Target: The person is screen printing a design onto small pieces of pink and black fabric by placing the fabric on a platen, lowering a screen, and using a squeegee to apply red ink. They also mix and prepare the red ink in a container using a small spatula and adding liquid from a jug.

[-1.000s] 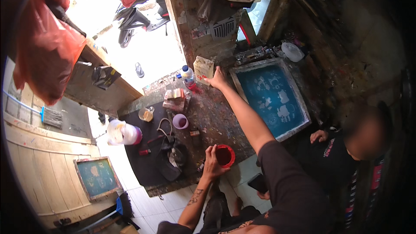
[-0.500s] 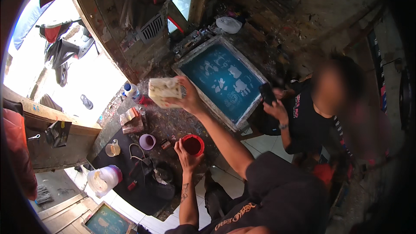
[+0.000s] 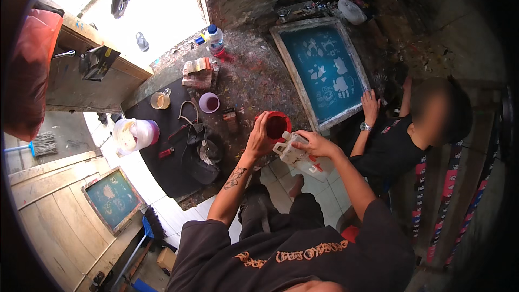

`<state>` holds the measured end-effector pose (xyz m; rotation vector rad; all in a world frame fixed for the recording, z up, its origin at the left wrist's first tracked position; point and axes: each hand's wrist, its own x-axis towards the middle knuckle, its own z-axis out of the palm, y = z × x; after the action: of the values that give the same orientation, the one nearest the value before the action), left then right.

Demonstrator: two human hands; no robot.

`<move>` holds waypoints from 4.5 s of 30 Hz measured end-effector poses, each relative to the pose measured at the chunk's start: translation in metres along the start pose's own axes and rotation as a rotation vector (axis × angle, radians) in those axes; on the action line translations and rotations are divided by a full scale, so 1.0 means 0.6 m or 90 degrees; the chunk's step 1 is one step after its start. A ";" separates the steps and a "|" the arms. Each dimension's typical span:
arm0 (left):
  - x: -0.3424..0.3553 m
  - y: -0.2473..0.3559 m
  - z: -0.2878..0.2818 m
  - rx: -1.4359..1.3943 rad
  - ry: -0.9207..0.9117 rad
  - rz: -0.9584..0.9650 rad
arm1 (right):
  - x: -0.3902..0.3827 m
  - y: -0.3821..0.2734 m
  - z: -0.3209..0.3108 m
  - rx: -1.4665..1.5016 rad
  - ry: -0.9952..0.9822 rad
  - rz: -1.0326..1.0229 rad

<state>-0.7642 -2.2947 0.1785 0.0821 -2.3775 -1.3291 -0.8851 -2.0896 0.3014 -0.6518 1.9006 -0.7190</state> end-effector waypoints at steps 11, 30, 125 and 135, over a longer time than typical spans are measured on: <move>-0.029 0.040 0.029 -0.023 -0.048 0.033 | 0.036 0.005 -0.044 -0.273 -0.176 0.157; -0.034 0.065 0.028 0.001 -0.037 0.030 | 0.059 -0.055 -0.066 -0.468 -0.331 0.183; -0.018 0.074 -0.206 0.212 0.130 -0.045 | 0.196 0.057 0.091 0.176 0.494 -0.281; -0.079 0.247 -0.106 0.193 -0.049 0.018 | 0.161 0.109 0.143 0.010 0.804 -0.145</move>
<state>-0.6747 -2.2537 0.3147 0.0849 -2.6189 -0.9669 -0.8536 -2.1300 0.1658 -0.4037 2.9560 -1.5172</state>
